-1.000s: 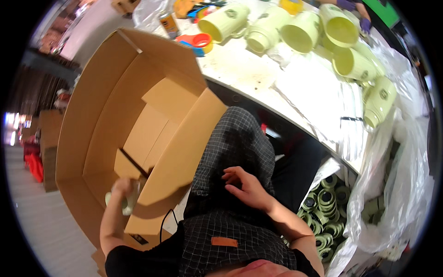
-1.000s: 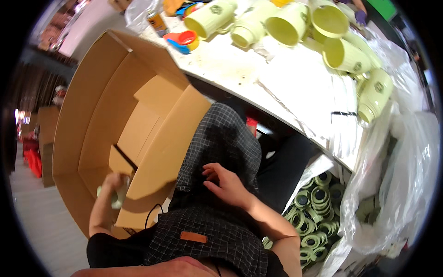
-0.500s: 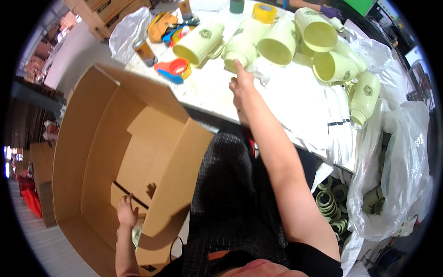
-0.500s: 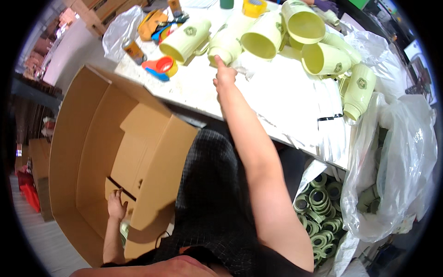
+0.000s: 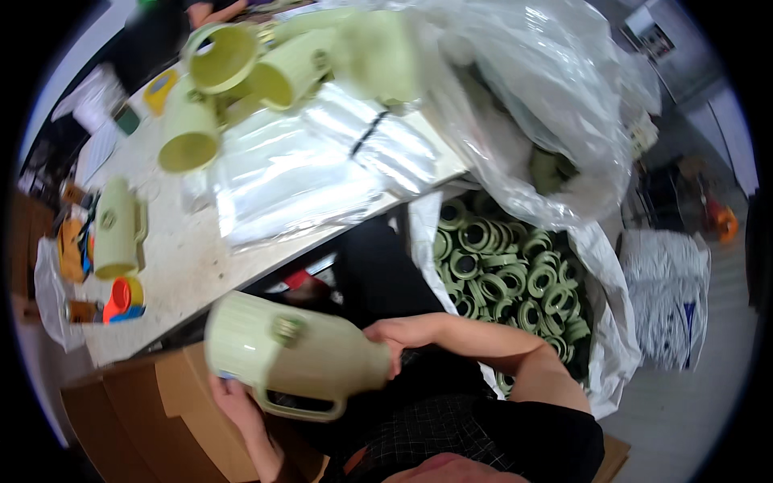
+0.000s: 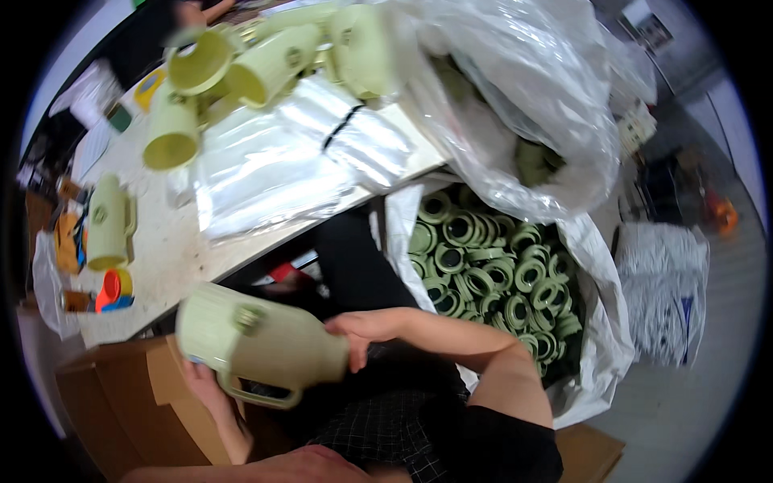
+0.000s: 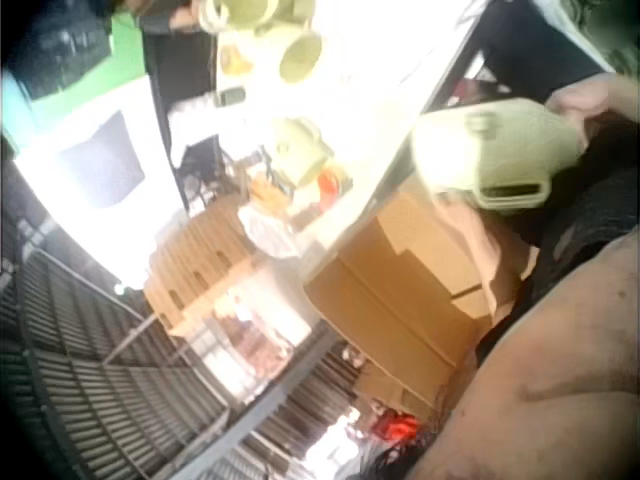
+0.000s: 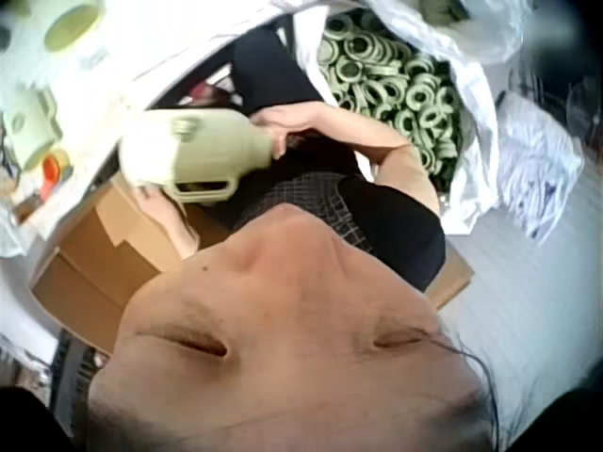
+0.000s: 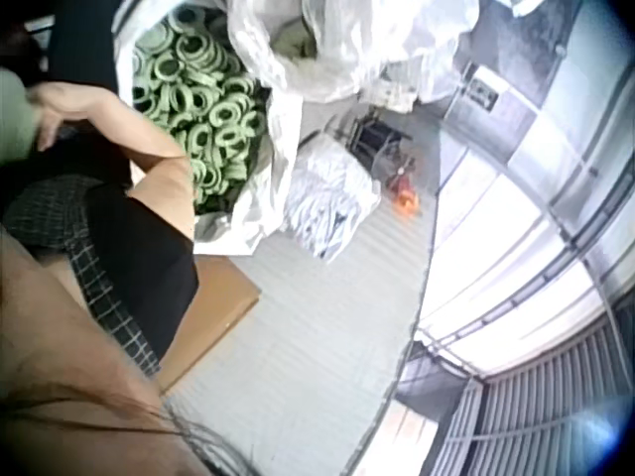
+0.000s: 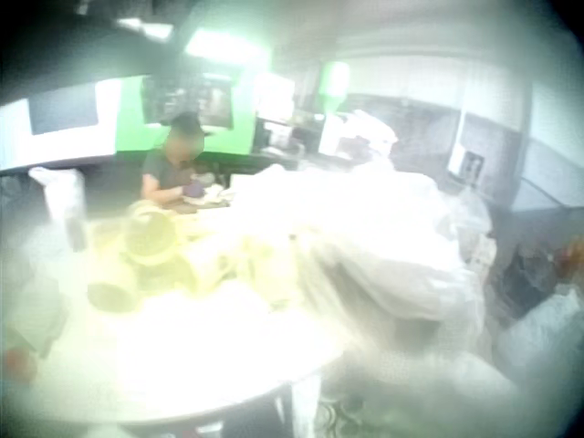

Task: The person assembles plastic components by inserting small circular filters into larger jugs, places them into plastic bags, and packs the bagged items into a cardboard shipping box.

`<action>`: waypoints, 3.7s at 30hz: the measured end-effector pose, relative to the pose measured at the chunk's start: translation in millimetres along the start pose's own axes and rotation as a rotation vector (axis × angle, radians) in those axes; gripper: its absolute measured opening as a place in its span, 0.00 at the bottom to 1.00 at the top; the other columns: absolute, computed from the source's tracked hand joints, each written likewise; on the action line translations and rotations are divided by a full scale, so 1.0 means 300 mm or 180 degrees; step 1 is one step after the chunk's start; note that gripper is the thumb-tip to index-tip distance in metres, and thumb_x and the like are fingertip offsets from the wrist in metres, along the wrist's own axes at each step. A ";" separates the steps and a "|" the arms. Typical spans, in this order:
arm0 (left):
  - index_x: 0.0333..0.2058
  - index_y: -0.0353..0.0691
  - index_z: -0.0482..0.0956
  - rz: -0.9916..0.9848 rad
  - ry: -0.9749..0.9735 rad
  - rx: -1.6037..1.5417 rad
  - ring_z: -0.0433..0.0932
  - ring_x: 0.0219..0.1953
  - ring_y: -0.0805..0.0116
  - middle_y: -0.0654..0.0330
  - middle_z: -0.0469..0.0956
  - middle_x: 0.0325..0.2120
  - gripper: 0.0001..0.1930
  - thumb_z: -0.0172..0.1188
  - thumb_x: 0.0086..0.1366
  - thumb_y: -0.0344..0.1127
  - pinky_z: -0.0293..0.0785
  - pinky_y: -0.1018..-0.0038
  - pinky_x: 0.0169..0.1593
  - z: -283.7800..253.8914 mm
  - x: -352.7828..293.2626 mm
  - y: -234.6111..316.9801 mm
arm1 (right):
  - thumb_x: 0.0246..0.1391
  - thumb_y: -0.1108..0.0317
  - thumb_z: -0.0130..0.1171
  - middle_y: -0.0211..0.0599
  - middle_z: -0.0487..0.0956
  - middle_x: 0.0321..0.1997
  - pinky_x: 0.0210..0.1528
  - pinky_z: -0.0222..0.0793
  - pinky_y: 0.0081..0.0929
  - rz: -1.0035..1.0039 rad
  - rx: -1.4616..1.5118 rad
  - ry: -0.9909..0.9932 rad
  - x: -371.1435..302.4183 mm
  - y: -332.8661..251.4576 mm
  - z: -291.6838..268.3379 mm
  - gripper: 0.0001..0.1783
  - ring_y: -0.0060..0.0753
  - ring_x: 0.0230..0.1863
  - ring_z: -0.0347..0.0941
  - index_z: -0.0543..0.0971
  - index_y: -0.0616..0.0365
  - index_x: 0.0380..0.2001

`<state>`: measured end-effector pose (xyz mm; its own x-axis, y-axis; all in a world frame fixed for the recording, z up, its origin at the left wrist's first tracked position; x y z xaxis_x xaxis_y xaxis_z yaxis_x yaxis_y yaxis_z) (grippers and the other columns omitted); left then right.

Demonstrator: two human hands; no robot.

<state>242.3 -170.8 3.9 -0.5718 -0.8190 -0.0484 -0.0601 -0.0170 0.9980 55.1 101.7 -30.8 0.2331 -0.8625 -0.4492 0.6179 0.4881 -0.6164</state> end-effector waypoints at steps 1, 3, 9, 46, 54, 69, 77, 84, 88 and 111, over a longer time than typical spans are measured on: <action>0.53 0.31 0.74 -0.0136 -0.0534 -0.0049 0.75 0.48 0.69 0.57 0.78 0.46 0.16 0.56 0.70 0.33 0.71 0.71 0.54 0.067 -0.026 -0.018 | 0.67 0.51 0.50 0.45 0.81 0.46 0.31 0.79 0.30 -0.0381 -0.0482 0.0603 -0.118 -0.024 -0.045 0.28 0.33 0.35 0.80 0.70 0.60 0.60; 0.38 0.35 0.75 -0.0521 -0.1105 -0.0195 0.73 0.37 0.79 0.65 0.78 0.35 0.04 0.54 0.71 0.29 0.69 0.78 0.46 0.189 -0.073 -0.057 | 0.62 0.62 0.59 0.41 0.79 0.47 0.35 0.80 0.31 -0.1239 -0.0852 0.1955 -0.338 -0.099 -0.213 0.22 0.32 0.38 0.78 0.72 0.61 0.56; 0.35 0.39 0.72 -0.0617 -0.1218 -0.0037 0.70 0.34 0.81 0.67 0.77 0.32 0.08 0.54 0.74 0.35 0.67 0.81 0.43 0.261 -0.080 0.008 | 0.37 0.64 0.75 0.49 0.68 0.61 0.64 0.62 0.45 -0.0567 -0.4771 0.6796 -0.942 -0.232 -0.641 0.50 0.52 0.61 0.65 0.61 0.62 0.64; 0.35 0.36 0.71 0.2140 -0.1696 0.1070 0.69 0.22 0.47 0.49 0.71 0.19 0.07 0.60 0.66 0.31 0.66 0.62 0.28 1.580 0.234 0.392 | 0.62 0.58 0.53 0.42 0.82 0.52 0.49 0.72 0.33 -0.2513 -0.1968 0.6343 -1.773 -0.778 -0.750 0.26 0.38 0.50 0.80 0.73 0.66 0.57; 0.36 0.36 0.72 0.2047 -0.1692 0.0973 0.70 0.21 0.58 0.53 0.70 0.19 0.07 0.60 0.67 0.32 0.66 0.67 0.29 1.597 0.269 0.367 | 0.50 0.57 0.63 0.47 0.75 0.59 0.58 0.68 0.43 -0.0921 -0.4757 0.7085 -1.479 -0.610 -0.745 0.30 0.53 0.58 0.71 0.74 0.56 0.56; 0.58 0.34 0.66 -0.0137 -0.0924 -0.1081 0.73 0.57 0.57 0.49 0.72 0.56 0.17 0.48 0.75 0.34 0.70 0.56 0.60 0.798 0.201 0.226 | 0.41 0.42 0.73 0.53 0.68 0.61 0.63 0.66 0.46 -0.0635 -0.2163 0.6624 -0.932 -0.265 -0.851 0.49 0.55 0.61 0.67 0.67 0.57 0.62; 0.55 0.35 0.68 -0.0392 -0.0710 -0.0606 0.75 0.55 0.58 0.52 0.74 0.54 0.15 0.49 0.75 0.35 0.71 0.57 0.59 0.440 0.096 0.106 | 0.59 0.44 0.58 0.46 0.67 0.66 0.69 0.57 0.42 -0.4115 -0.2044 0.4358 -0.505 -0.188 -0.159 0.40 0.45 0.66 0.64 0.63 0.55 0.68; 0.45 0.34 0.71 0.1751 -0.0839 -0.0062 0.74 0.44 0.67 0.55 0.77 0.42 0.09 0.54 0.74 0.34 0.72 0.66 0.53 0.399 0.047 0.488 | 0.68 0.38 0.37 0.41 0.77 0.55 0.49 0.76 0.37 -0.2765 0.1913 0.1826 -0.237 0.124 -0.086 0.34 0.38 0.52 0.77 0.68 0.52 0.63; 0.47 0.26 0.76 0.2731 -0.1752 0.1549 0.76 0.43 0.66 0.52 0.80 0.43 0.15 0.62 0.66 0.30 0.73 0.68 0.52 0.502 -0.033 0.588 | 0.67 0.55 0.52 0.43 0.82 0.48 0.50 0.76 0.34 -0.2308 -0.2386 0.1517 -0.363 0.186 0.061 0.21 0.33 0.48 0.80 0.77 0.59 0.53; 0.72 0.37 0.47 0.0642 -0.2036 0.1227 0.51 0.71 0.54 0.47 0.52 0.69 0.45 0.64 0.61 0.36 0.49 0.60 0.71 0.798 -0.087 0.262 | 0.51 0.47 0.66 0.46 0.80 0.47 0.54 0.73 0.43 0.1837 -0.2344 0.5498 -1.064 1.104 -0.528 0.29 0.52 0.51 0.76 0.81 0.55 0.51</action>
<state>56.7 -13.4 74.0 -0.9563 -0.2922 0.0025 -0.1181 0.3942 0.9114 66.5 559.7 -194.1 -0.8824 0.2021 -0.4250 0.2629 0.9607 -0.0890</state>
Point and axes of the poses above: each hand's wrist, its own x-axis towards the middle knuckle, its own z-axis out of the palm, y = z × x, the point moved 7 cm from there along x, towards the middle knuckle
